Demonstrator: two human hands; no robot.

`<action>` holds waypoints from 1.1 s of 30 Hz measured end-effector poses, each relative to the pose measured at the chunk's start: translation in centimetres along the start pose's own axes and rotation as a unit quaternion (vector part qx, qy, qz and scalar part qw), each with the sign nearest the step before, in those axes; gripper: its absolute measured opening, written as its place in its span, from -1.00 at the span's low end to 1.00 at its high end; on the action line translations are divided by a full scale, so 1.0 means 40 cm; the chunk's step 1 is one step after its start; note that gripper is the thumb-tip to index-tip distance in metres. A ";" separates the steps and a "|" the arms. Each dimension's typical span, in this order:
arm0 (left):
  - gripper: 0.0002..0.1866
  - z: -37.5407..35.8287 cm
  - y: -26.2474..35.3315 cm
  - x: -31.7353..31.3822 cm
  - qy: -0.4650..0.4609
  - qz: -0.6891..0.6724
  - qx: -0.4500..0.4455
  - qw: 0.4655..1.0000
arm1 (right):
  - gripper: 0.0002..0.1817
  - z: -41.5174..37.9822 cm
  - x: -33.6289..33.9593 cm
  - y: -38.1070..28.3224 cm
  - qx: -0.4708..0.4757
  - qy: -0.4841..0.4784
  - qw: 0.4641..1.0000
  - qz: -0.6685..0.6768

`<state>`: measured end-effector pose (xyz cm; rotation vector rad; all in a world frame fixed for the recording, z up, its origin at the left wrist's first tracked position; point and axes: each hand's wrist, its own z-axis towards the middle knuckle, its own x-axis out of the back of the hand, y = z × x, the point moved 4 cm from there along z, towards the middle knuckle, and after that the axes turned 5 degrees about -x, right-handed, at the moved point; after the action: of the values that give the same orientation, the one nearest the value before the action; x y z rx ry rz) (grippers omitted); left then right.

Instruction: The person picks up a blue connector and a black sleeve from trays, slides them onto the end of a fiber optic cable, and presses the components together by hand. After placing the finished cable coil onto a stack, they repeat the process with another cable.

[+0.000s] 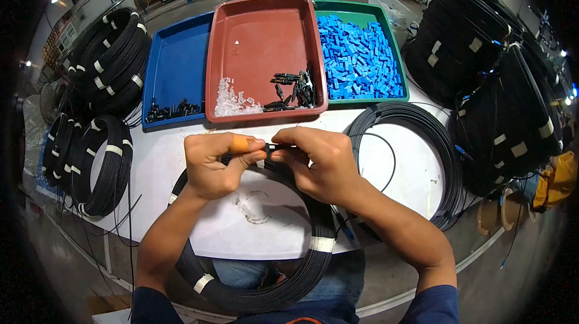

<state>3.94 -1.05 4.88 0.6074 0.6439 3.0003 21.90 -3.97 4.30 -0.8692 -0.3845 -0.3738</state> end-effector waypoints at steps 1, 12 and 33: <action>-0.86 -0.003 -0.006 0.002 0.001 -0.022 0.061 0.998 | -0.80 -0.002 0.004 -0.009 0.059 0.026 0.996 -0.057; -0.79 -0.002 0.032 -0.005 -0.019 0.060 -0.068 0.996 | -0.78 -0.014 -0.005 -0.033 0.051 0.030 0.992 -0.109; -0.92 -0.010 0.035 -0.015 -0.016 0.050 0.015 0.999 | -0.80 -0.016 0.006 -0.016 -0.034 0.063 0.997 0.033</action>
<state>4.43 -2.54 4.88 0.7081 0.6779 3.0705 21.92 -4.89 4.48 -0.9165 -0.2269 -0.3804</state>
